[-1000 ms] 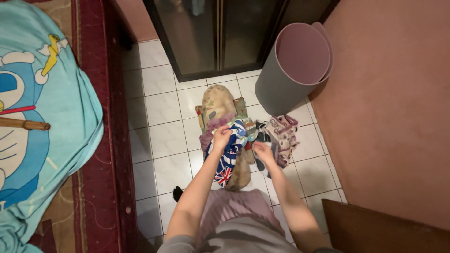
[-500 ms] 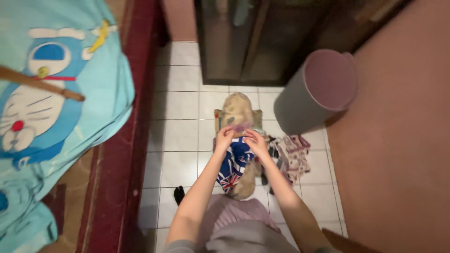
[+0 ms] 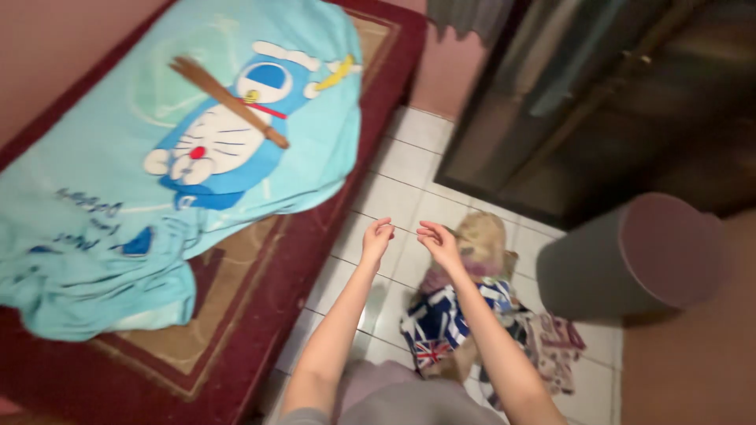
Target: The person removes several pillows and a bundle of sticks from a bed and places them on the floor. Then the person spreads a light blue Doraemon sheet over the mattress and smooths it out by hand.
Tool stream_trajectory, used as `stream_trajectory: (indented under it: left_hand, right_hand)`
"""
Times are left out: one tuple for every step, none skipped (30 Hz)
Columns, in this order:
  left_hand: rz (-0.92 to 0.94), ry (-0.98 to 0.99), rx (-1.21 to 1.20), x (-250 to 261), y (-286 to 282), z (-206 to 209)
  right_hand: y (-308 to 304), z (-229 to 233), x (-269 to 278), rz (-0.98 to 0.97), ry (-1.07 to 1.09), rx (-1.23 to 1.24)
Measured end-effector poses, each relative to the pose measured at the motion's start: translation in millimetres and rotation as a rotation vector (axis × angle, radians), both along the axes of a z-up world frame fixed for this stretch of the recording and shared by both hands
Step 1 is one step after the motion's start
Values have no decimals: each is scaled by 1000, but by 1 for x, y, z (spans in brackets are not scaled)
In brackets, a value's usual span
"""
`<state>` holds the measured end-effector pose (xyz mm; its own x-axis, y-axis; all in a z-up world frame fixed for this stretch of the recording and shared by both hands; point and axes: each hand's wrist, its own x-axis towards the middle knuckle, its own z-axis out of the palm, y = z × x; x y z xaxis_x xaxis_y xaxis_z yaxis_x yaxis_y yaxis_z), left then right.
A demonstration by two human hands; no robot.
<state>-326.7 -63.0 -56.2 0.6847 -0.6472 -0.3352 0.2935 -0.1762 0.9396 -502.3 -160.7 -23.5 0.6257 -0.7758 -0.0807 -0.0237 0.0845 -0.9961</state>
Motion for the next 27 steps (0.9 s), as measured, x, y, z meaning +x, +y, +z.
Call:
stream_trajectory:
  left_hand:
    - [20,-5,-3,19,7,1]
    - [58,-17,-12,38,15,2]
    - [96,-28,-20,57,24,2]
    - [112,-33,-18,74,33,4]
    - [139,-15,-24,91,41,6]
    - [165,3,-29,108,50,8]
    - [181,-2,-26,127,55,1]
    - [181,4,-40,144,62,-8]
    - [182,10,-55,161,69,-16]
    - [195,8,-51,175,80,-17]
    - [219,5,-46,190,91,-17]
    - [242,4,-42,202,101,-18]
    - [256,3,-39,209,114,-21]
    - [278,7,-59,220,124,-22]
    - [301,10,-80,230,134,-23]
    - [312,11,-74,241,141,-29]
    - [328,21,-86,251,147,-35]
    - [341,32,-96,258,154,-41]
    - [350,35,-89,262,162,-49]
    - [361,64,-76,269,168,-55]
    - [373,93,-63,276,173,-61]
    - [379,91,-59,277,182,-53]
    - [370,83,-28,279,189,-45]
    - [359,77,2,279,195,-37]
    - [363,77,6,286,199,-49]
    - [384,71,0,293,199,-60]
    - [405,66,-7,301,198,-72]
  right_hand:
    - [6,5,20,20,-5,-3]
    - [13,8,39,47,1,-28]
    - [21,12,59,74,8,-53]
    - [33,22,76,90,2,-51]
    - [44,33,92,101,14,-43]
    - [55,43,108,111,25,-34]
    - [60,41,126,127,21,-32]
    - [66,38,142,139,30,-29]
    - [72,35,158,152,40,-25]
    - [80,35,174,166,39,-22]
    - [88,34,190,177,32,-26]
    - [96,34,204,188,26,-31]
    - [107,36,213,201,26,-28]
    - [115,39,224,211,16,-20]
    - [122,43,236,221,7,-11]
    - [126,38,247,232,8,-6]
    - [130,33,258,241,25,-5]
    - [135,27,266,248,45,-2]
    - [139,26,271,256,48,5]
    - [142,25,278,273,84,0]
    - [144,24,284,290,120,-5]
    - [145,25,292,296,118,-1]
    - [146,25,299,296,119,-2]
    - [145,25,304,293,120,-3]
    - [148,30,309,297,121,1]
    - [148,35,314,298,114,11]
    - [147,39,319,298,107,20]
